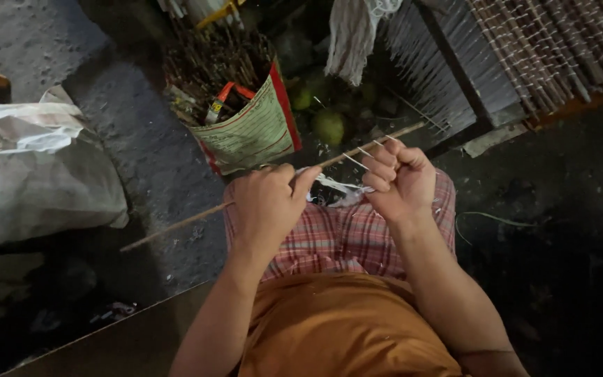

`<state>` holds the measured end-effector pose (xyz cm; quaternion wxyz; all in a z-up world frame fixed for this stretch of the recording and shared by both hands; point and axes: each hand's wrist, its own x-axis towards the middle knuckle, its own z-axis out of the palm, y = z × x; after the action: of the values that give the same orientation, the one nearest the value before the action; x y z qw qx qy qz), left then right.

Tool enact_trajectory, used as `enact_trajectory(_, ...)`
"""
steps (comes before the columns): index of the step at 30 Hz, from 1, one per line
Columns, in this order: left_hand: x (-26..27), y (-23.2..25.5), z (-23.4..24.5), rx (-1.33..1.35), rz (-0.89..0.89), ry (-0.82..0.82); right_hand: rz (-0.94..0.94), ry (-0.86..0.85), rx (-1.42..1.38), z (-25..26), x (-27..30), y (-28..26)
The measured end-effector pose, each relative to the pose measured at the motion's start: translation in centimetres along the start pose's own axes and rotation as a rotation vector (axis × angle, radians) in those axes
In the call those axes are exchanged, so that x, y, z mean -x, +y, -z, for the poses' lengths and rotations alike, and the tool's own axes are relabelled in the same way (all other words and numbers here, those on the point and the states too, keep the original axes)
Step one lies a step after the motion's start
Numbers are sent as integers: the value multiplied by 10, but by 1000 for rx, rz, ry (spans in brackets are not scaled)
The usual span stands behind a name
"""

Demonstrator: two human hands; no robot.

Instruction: A person is seen tying multiple white cotton wicks onto a wooden stick, preparing them for the candle-making process.

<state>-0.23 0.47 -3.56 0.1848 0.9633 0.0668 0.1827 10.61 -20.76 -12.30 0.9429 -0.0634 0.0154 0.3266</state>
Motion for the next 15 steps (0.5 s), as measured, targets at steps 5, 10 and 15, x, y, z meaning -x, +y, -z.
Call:
enact_trajectory(5, 2, -16, -21, -31, -5, 72, -5, 69, 18, -6, 1, 0)
enact_trajectory(10, -5, -18, -5, 188, 81, -39, 2, -3, 100, 12, -7, 0)
enact_trajectory(15, -27, -26, 25, 34, 41, 52, -93, -330, 152, 120, -19, 10)
